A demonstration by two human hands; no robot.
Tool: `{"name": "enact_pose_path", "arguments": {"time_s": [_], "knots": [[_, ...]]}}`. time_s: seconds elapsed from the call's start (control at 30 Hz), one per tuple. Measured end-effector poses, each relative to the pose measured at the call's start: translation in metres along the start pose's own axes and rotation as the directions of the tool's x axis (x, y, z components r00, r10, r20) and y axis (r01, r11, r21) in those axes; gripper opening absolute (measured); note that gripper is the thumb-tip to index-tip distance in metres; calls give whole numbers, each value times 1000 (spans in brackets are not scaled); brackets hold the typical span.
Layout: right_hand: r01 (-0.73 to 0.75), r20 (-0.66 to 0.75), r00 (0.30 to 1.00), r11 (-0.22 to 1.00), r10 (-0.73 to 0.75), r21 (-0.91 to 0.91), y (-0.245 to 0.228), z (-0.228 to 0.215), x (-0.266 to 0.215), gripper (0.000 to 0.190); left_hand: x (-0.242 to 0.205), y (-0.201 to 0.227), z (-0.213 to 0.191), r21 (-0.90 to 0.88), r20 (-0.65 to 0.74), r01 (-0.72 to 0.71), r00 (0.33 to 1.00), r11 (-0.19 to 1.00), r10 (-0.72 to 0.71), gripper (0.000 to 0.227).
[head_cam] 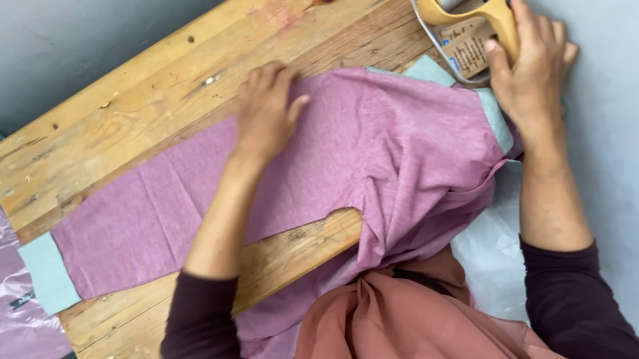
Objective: A person uses a lint roller to clean a pink shirt on a wooden workbench, folding and repositioning the garment to cover all areas.
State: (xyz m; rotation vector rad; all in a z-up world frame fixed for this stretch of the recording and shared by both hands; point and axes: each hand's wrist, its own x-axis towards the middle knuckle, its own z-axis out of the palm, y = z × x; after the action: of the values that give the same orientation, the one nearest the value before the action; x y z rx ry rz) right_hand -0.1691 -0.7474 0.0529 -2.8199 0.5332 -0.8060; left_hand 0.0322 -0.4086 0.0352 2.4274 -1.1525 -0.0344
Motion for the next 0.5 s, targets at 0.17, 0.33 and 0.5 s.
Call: {"name": "enact_pose_path", "arguments": {"time_s": [0.17,0.33,0.5], "knots": [[181,-197,971,960,-139,215,-22,-45,-30,39,31,28,32,-69,58,-39,997,997,43,35],[148,-238,968,939,-75,310,-18,-69,-92,46,-38,38,-33,-481,105,47,994,875,5,13],[71,-257,966,923,31,379,-16,-34,-161,57,-167,-4,-86,-458,-177,95,964,884,-196,16]]}}
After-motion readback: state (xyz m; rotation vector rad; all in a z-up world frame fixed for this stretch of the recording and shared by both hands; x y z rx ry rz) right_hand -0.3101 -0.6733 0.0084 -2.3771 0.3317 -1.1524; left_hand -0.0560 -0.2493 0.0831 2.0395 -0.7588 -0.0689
